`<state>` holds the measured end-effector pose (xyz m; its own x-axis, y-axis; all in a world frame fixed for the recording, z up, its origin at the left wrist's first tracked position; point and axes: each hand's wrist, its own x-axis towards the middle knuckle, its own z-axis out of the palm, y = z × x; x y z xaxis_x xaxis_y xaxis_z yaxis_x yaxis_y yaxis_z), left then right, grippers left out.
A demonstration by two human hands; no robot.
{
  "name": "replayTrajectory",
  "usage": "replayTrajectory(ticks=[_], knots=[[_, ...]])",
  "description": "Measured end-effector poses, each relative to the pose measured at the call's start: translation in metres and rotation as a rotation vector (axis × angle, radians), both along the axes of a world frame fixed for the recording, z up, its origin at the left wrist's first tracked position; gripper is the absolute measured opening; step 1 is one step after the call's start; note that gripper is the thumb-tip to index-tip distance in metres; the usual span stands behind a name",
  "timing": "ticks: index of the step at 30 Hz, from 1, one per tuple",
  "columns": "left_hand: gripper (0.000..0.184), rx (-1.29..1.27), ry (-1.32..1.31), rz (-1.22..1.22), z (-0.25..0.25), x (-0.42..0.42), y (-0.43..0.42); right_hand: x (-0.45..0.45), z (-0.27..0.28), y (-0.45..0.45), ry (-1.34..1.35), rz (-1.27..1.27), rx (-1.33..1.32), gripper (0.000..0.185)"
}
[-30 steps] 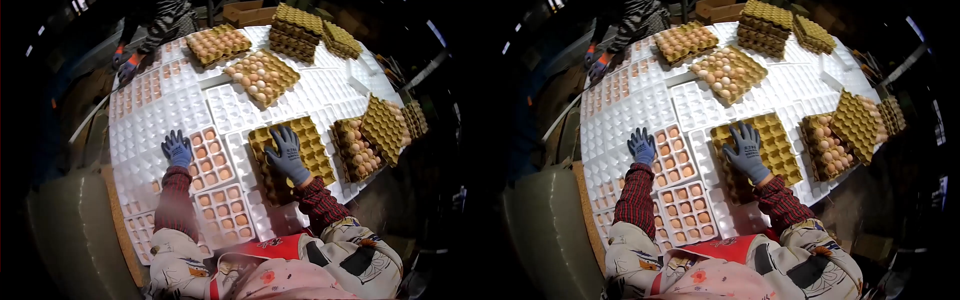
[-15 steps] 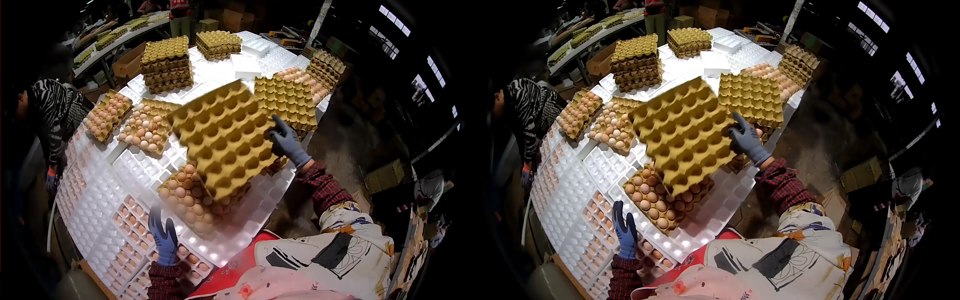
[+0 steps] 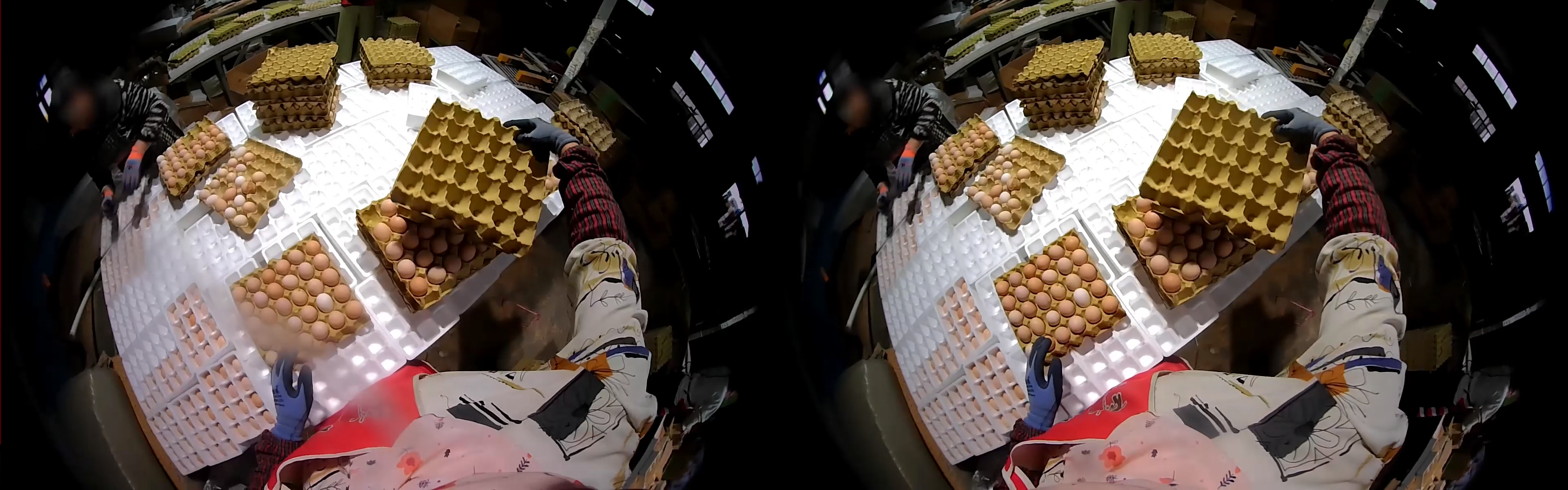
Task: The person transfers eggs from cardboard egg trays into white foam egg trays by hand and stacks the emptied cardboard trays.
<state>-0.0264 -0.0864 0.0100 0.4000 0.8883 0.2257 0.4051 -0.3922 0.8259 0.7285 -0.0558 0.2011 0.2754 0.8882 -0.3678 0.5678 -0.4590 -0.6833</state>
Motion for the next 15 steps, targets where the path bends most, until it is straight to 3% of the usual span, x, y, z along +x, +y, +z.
replayTrajectory(ticks=[2,3,4,8,9,10,11,12,13,14,15], knots=[[0.030,0.064,0.113,-0.015,-0.001,0.009,-0.014,0.047,-0.044,0.043,-0.477,0.187,-0.031,0.049],[0.031,0.073,0.158,0.021,-0.005,0.011,-0.022,0.064,-0.069,0.046,-0.465,0.207,-0.029,0.049],[0.039,-0.008,0.224,-0.024,-0.006,0.004,-0.027,0.076,-0.089,0.050,-0.596,0.153,0.002,0.047],[0.038,-0.114,0.270,0.038,-0.004,-0.004,-0.045,0.089,-0.167,0.065,-1.097,-0.056,0.124,0.040],[0.037,-0.107,0.271,0.079,-0.030,-0.018,-0.049,0.078,-0.187,0.068,-1.212,-0.106,0.157,0.039],[0.035,-0.068,0.220,0.070,-0.028,-0.014,-0.047,0.003,-0.124,0.048,-1.134,-0.047,0.035,0.035],[0.034,-0.087,0.214,0.093,-0.029,-0.013,-0.045,0.037,-0.147,0.049,-1.116,-0.025,0.074,0.032],[0.031,0.047,0.215,0.127,-0.033,-0.010,-0.044,0.028,-0.139,0.041,-1.259,0.114,0.018,0.031],[0.032,-0.027,0.204,0.135,-0.023,-0.006,-0.039,0.001,-0.127,0.038,-1.249,0.078,-0.020,0.030],[0.036,-0.001,0.285,0.120,-0.029,-0.008,-0.029,-0.004,-0.133,0.026,-1.492,0.073,0.091,0.041],[0.041,0.062,0.340,0.118,-0.037,-0.009,-0.020,-0.029,-0.123,0.027,-1.547,0.017,0.356,0.041]])
